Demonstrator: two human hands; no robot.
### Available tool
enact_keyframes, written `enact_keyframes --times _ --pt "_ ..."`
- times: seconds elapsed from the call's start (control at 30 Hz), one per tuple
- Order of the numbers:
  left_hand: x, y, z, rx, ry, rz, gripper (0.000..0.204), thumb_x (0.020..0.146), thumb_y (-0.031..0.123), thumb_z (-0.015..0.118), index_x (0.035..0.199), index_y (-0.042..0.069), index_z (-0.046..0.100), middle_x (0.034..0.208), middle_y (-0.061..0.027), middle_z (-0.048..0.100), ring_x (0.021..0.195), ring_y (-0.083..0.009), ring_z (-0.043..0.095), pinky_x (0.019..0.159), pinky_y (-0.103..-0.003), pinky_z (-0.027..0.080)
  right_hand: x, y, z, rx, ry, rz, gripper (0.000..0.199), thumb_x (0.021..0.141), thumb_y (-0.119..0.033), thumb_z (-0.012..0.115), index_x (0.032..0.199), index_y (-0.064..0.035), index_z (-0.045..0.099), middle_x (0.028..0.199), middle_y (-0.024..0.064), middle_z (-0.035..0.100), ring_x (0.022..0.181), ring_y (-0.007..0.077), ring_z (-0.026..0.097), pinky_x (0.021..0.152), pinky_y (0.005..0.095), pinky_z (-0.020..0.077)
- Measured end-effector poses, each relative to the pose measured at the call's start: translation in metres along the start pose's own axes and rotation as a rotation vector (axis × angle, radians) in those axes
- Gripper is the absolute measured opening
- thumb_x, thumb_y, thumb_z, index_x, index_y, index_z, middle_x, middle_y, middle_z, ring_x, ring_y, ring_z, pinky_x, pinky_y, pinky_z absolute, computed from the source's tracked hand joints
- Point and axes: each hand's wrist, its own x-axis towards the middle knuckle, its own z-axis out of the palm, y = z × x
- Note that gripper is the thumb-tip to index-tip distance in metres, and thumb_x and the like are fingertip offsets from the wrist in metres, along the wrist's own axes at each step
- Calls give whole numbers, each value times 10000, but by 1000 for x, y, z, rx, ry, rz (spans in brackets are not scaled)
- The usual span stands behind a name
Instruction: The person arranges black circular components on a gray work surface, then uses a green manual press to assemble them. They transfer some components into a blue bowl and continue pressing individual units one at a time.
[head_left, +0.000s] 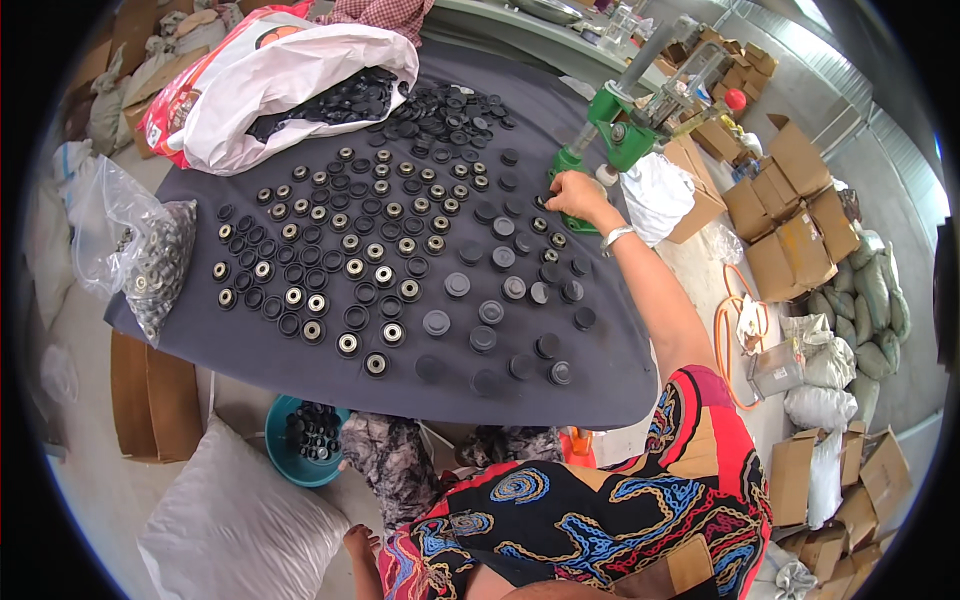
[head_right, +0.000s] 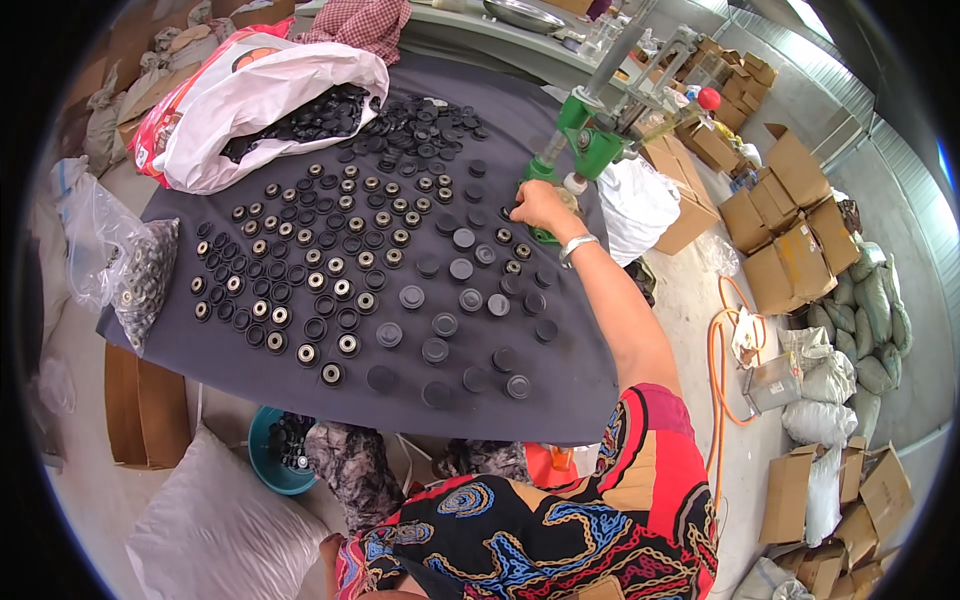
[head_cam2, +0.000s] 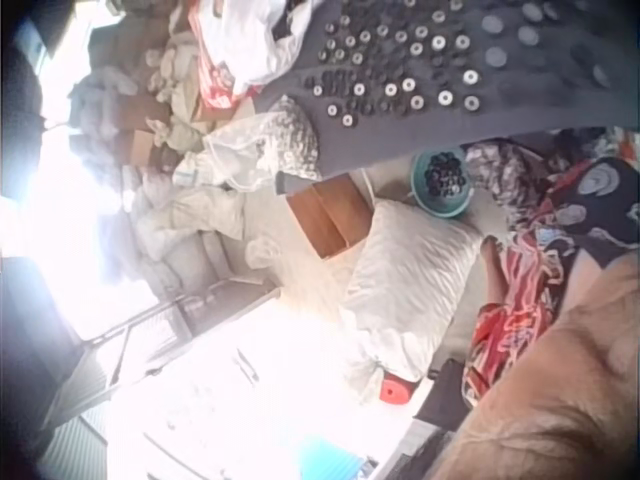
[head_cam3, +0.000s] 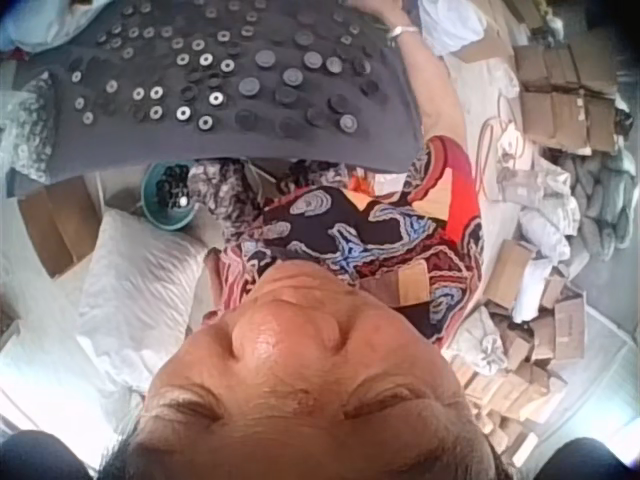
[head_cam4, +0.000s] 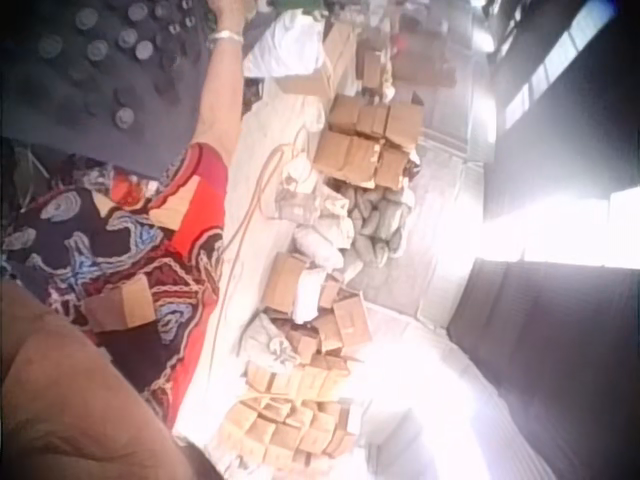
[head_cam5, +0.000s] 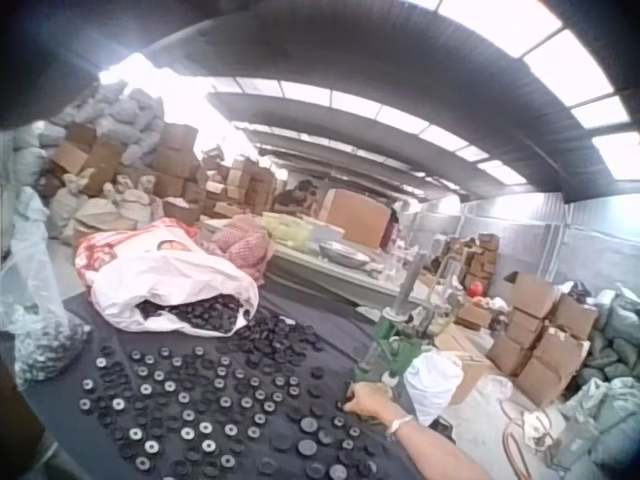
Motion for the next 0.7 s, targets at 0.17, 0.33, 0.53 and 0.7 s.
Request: enact_keyframes --times 0.17,0.33,0.53,0.7 --pt "-36 38 10 93 30 68 234 812 24 488 1028 56 573 763 -100 598 529 -269 613 397 -346 463 5 6 14 -13 -28 -13 336 617 -154 778 898 8 692 879 191 688 853 336 661 763 380 519" --pt "-24 20 -1 39 36 4 231 815 43 493 1032 52 573 759 -113 600 524 -281 613 392 -360 471 11 -4 16 -24 -74 -24 295 615 -142 754 859 12 694 821 199 676 819 339 660 736 385 517" --pt "6 -7 -4 26 38 -41 210 819 68 508 1017 50 574 741 -111 597 508 -288 608 385 -382 479 29 -7 18 -34 -82 -64 258 611 -136 728 824 5 698 793 207 669 788 343 656 722 384 516" --pt "5 -5 1 -2 15 -13 183 819 60 515 991 51 577 715 -96 589 504 -264 600 382 -367 467 33 -17 6 -61 -212 -27 386 617 -194 787 910 40 696 852 218 678 837 314 665 752 370 514"
